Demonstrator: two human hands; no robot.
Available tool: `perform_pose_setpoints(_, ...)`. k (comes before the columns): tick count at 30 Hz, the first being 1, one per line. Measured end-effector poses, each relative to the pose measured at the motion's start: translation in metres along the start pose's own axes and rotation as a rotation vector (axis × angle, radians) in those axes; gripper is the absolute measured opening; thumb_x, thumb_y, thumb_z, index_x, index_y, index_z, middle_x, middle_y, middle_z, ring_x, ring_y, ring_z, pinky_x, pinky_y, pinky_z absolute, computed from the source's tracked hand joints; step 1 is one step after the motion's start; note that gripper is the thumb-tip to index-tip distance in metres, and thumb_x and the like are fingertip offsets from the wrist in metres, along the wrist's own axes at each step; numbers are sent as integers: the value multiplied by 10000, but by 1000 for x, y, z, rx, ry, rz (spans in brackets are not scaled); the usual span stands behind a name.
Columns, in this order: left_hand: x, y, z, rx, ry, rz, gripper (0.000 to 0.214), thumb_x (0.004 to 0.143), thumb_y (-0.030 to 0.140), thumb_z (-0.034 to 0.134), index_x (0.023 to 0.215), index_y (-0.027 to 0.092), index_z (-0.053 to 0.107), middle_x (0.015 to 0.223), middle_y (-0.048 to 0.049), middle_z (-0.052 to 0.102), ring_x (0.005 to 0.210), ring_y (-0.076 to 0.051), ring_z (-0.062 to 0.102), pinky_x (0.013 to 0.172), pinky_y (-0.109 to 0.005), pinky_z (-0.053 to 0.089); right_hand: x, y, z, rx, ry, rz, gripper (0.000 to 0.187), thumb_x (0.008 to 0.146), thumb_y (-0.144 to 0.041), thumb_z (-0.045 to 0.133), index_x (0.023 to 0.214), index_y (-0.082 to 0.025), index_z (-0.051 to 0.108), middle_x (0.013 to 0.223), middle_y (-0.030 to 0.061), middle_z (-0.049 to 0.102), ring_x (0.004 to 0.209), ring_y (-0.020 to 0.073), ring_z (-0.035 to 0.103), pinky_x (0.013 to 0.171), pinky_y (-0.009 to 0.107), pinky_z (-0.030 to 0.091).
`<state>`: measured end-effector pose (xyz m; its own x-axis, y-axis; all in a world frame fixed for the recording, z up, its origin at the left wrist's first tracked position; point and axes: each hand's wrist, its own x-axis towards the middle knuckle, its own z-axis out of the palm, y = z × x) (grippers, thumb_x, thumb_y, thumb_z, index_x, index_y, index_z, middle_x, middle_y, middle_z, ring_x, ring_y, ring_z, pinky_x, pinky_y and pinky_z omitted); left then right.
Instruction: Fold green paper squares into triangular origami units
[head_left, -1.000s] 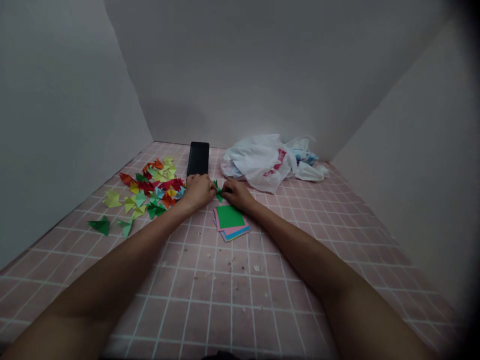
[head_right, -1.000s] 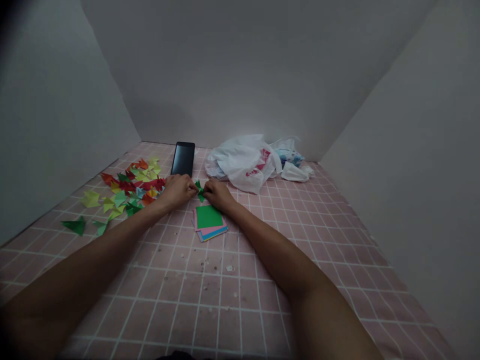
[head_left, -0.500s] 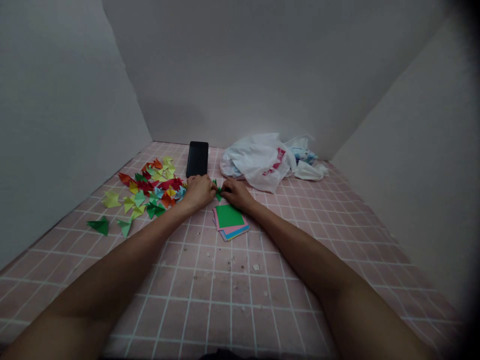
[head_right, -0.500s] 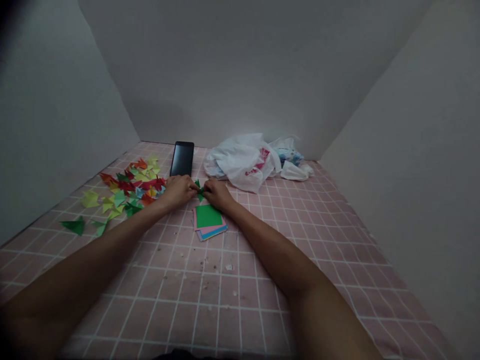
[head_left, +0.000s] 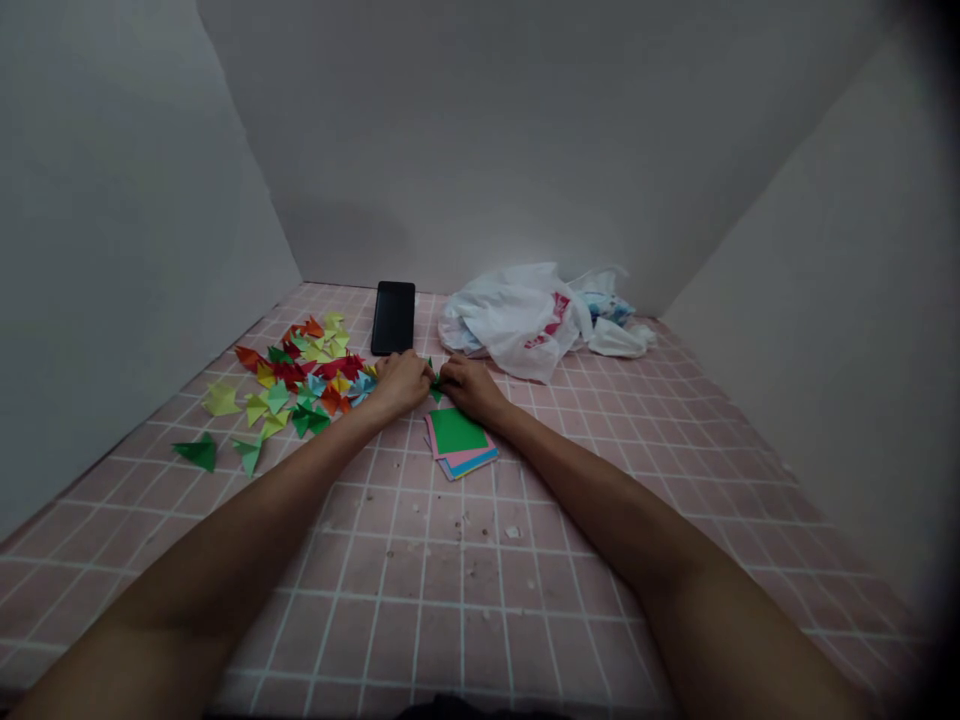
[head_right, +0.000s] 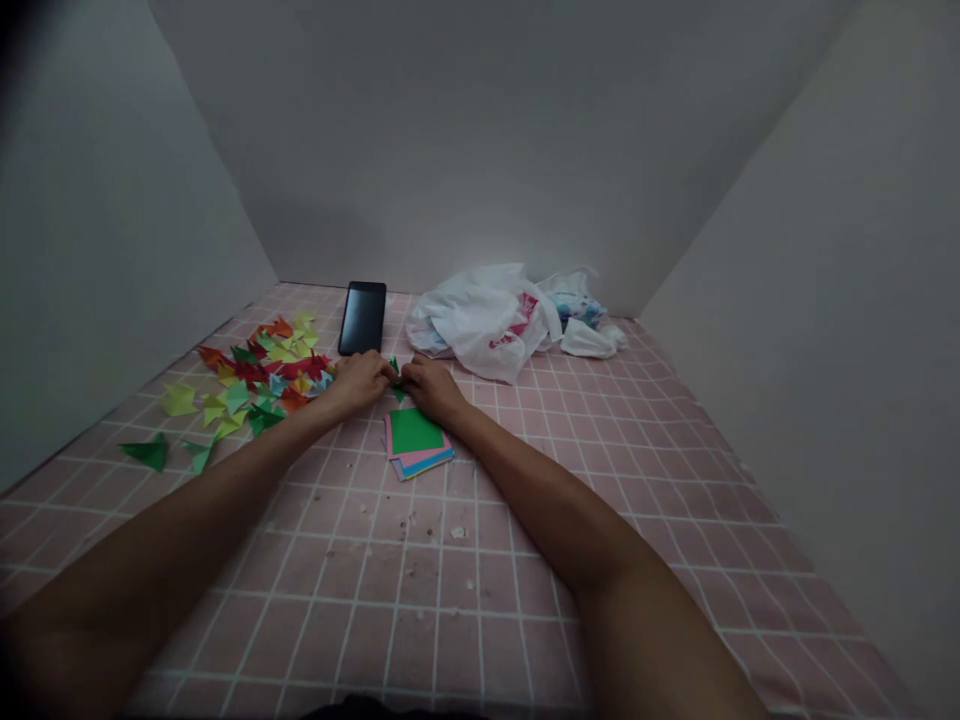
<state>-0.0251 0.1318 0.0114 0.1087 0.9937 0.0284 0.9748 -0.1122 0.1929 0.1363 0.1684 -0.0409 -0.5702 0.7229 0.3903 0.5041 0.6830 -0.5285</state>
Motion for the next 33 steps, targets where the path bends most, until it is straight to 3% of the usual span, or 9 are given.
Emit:
perform_pose_setpoints(11, -3, 5, -7, -32, 18, -41, 302, 896, 296, 562, 996, 203, 832, 1198, -133, 748, 1127, -338, 677, 950, -416, 482, 1, 1, 2, -26, -2, -12, 223, 855, -27, 637, 698, -173, 576, 814, 29, 572, 776, 180, 539, 707, 273, 351)
perform_pose_setpoints(18, -3, 2, -5, -82, 22, -56, 278, 899, 274, 565, 903, 191, 830, 956, -101, 797, 990, -295, 717, 862, -375, 489, 1, 1, 2, -43, -1, 1, 197, 864, -26, 620, 733, -173, 607, 838, 36, 596, 795, 185, 547, 723, 273, 370)
perform_pose_setpoints(27, -1, -3, -1, -109, 103, -62, 278, 914, 280, 560, 895, 206, 827, 1047, -110, 785, 1049, -315, 694, 904, -412, 479, 3, -1, 2, -71, -1, 3, 144, 890, -62, 639, 785, -158, 658, 889, 57, 625, 821, 190, 566, 753, 286, 387)
perform_pose_setpoints(33, 0, -4, -5, -155, 155, -74, 282, 918, 307, 562, 881, 206, 822, 984, -97, 783, 1032, -291, 695, 925, -391, 471, 3, -3, 0, -75, -3, 13, 120, 890, -56, 631, 825, -142, 684, 891, 63, 635, 814, 187, 577, 760, 287, 400)
